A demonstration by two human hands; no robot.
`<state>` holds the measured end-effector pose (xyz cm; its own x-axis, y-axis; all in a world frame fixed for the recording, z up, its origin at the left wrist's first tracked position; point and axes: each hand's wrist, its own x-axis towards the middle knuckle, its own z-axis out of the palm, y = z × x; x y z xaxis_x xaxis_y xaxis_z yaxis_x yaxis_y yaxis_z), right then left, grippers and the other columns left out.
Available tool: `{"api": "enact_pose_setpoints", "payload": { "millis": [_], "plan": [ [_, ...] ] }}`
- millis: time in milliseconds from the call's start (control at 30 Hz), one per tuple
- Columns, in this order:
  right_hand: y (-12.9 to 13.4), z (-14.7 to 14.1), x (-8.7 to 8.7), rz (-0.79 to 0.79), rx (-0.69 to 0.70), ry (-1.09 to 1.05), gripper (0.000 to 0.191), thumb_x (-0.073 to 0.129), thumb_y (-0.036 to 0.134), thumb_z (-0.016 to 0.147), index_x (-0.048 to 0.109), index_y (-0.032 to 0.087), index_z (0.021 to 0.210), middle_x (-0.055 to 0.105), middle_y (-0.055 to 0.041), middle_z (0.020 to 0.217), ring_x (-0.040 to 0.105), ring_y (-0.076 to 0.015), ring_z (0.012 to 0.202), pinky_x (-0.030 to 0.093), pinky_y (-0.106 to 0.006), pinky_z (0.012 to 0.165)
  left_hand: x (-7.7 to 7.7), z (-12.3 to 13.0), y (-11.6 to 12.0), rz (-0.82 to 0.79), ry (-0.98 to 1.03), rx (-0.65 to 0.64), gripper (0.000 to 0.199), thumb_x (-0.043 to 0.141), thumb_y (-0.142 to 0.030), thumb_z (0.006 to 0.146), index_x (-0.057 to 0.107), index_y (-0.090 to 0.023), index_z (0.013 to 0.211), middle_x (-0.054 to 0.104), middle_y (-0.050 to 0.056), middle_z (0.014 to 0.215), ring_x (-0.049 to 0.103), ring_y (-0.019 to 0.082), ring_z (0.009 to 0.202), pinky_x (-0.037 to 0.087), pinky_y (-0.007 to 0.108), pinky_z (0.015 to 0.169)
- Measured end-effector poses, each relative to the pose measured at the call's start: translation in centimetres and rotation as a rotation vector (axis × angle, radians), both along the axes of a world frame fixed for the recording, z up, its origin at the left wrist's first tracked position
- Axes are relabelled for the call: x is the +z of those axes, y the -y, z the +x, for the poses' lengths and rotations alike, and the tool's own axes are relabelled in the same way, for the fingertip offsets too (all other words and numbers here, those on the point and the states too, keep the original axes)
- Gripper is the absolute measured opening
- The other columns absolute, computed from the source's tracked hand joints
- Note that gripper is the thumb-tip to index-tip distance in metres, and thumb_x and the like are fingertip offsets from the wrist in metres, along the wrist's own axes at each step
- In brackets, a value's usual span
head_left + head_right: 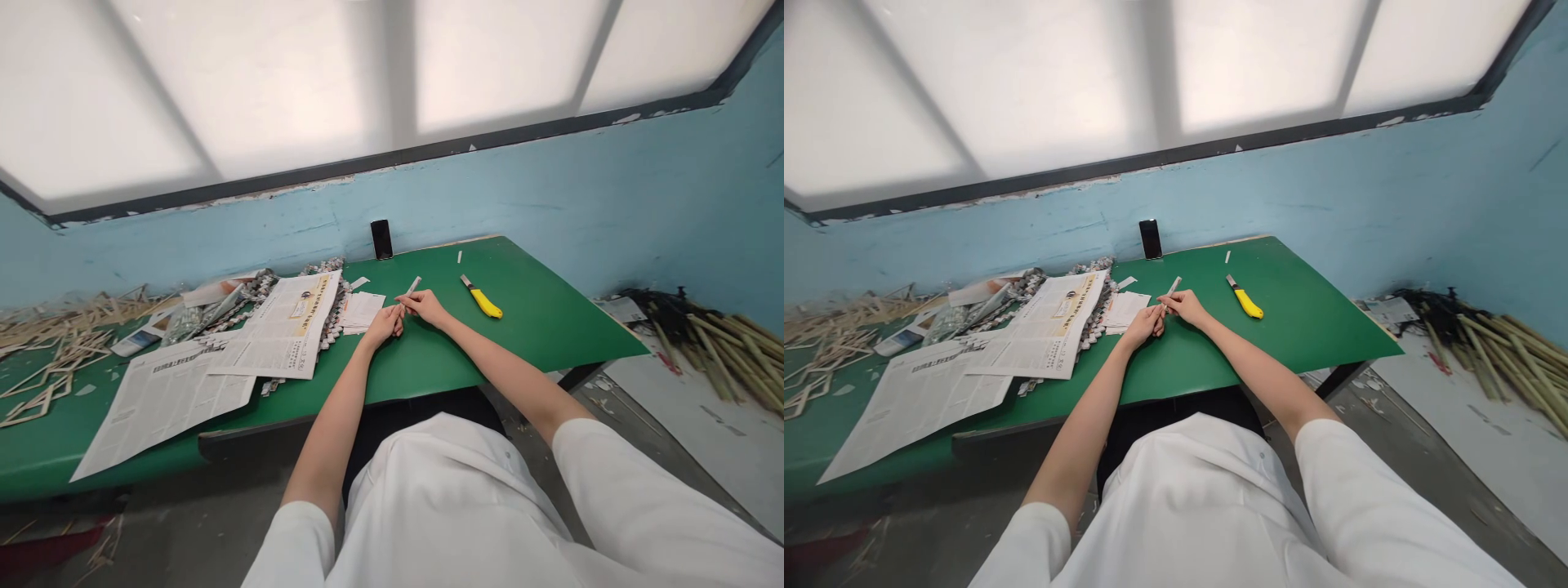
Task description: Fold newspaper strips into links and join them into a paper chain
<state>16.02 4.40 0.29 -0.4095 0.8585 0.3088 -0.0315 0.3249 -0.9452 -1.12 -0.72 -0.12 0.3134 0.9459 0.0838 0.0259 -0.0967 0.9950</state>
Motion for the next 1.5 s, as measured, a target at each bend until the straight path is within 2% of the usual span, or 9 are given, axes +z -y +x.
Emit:
{"api": "enact_pose_setpoints", "payload": {
  "millis": [133, 300, 433, 533, 733, 833, 933, 1333, 1500],
  "plan": [
    [0.4, -0.1, -0.2, 0.142, -0.11, 0.111, 0.051, 0.062, 0.062, 0.089, 0.078, 0.017, 0.072, 0.064, -0.0034, 0.06, 0.052, -0.0155, 0.055, 0.041, -0.029, 0.058, 0.0, 0.1, -0.1, -0.021, 0.02, 0.003, 0.04, 0.054, -0.057, 0.099, 0.048, -0.021, 0.081, 0.041, -0.009, 0.042, 0.043, 0.011, 0.036, 0.034, 0.023, 0.045],
    [0.6, -0.1, -0.3, 0.223, -0.196, 0.176, 0.05, 0.059, 0.055, 0.094, 0.08, 0.016, 0.117, 0.068, -0.0011, 0.061, 0.051, -0.0144, 0.051, 0.044, -0.029, 0.061, 0.1, 0.1, -0.2, -0.052, 0.043, 0.012, 0.042, 0.056, -0.059, 0.097, 0.048, -0.021, 0.081, 0.04, -0.009, 0.04, 0.04, 0.01, 0.035, 0.035, 0.024, 0.045],
    [0.5, -0.1, -0.3, 0.259, -0.238, 0.193, 0.049, 0.055, 0.053, 0.097, 0.082, 0.012, 0.105, 0.07, -0.0041, 0.062, 0.06, -0.0168, 0.054, 0.05, -0.03, 0.067, 0.1, 0.0, -0.2, -0.043, 0.052, -0.012, 0.042, 0.056, -0.059, 0.097, 0.048, -0.021, 0.081, 0.041, -0.009, 0.04, 0.042, 0.011, 0.036, 0.034, 0.023, 0.045],
    [0.3, 0.1, -0.3, 0.265, -0.214, 0.212, 0.047, 0.056, 0.052, 0.098, 0.083, 0.013, 0.095, 0.074, -0.0059, 0.066, 0.064, -0.0181, 0.056, 0.053, -0.031, 0.068, 0.0, -0.1, -0.2, -0.042, 0.045, -0.023, 0.042, 0.057, -0.059, 0.096, 0.048, -0.021, 0.081, 0.041, -0.009, 0.041, 0.043, 0.011, 0.037, 0.034, 0.024, 0.045],
    [-0.2, 0.0, -1.2, 0.303, -0.084, 0.178, 0.043, 0.052, 0.037, 0.1, 0.071, 0.019, 0.135, 0.08, -0.0054, 0.092, 0.065, -0.0152, 0.058, 0.058, -0.03, 0.066, 0.2, -0.3, -0.2, -0.1, 0.104, -0.043, 0.038, 0.058, -0.053, 0.096, 0.053, -0.019, 0.08, 0.043, -0.007, 0.042, 0.045, 0.012, 0.039, 0.033, 0.024, 0.046],
    [-0.4, 0.1, -1.4, 0.437, -0.032, 0.209, 0.043, 0.047, 0.024, 0.099, 0.07, 0.022, 0.136, 0.075, -0.0087, 0.123, 0.073, -0.0176, 0.085, 0.061, -0.034, 0.084, 0.5, -0.5, -0.1, -0.146, 0.134, -0.06, 0.034, 0.057, -0.049, 0.095, 0.058, -0.018, 0.081, 0.045, -0.005, 0.042, 0.048, 0.013, 0.042, 0.038, 0.025, 0.049],
    [-0.5, 0.3, -1.5, 0.563, -0.002, 0.259, 0.049, 0.044, 0.014, 0.097, 0.07, 0.024, 0.137, 0.065, -0.008, 0.143, 0.068, -0.0217, 0.119, 0.055, -0.038, 0.105, 0.6, -0.7, -0.1, -0.18, 0.146, -0.06, 0.031, 0.059, -0.044, 0.093, 0.061, -0.016, 0.081, 0.047, -0.003, 0.043, 0.049, 0.013, 0.042, 0.039, 0.026, 0.05],
    [-0.4, 0.5, -1.3, 0.658, 0.051, 0.411, 0.053, 0.042, 0.009, 0.095, 0.068, 0.026, 0.139, 0.062, -0.0076, 0.147, 0.065, -0.023, 0.127, 0.054, -0.039, 0.107, 0.2, -1.1, -0.5, -0.246, 0.161, -0.093, 0.038, 0.054, -0.048, 0.094, 0.066, -0.012, 0.088, 0.055, 0.001, 0.05, 0.056, 0.015, 0.047, 0.04, 0.025, 0.051],
    [-0.3, 0.5, -1.3, 0.655, 0.049, 0.437, 0.053, 0.044, 0.009, 0.093, 0.069, 0.024, 0.137, 0.062, -0.0079, 0.146, 0.066, -0.0238, 0.124, 0.055, -0.039, 0.106, 0.7, -0.9, 0.0, -0.21, 0.134, -0.098, 0.038, 0.062, -0.05, 0.091, 0.065, -0.013, 0.088, 0.056, 0.0, 0.051, 0.056, 0.014, 0.049, 0.039, 0.024, 0.051]
  ]
}}
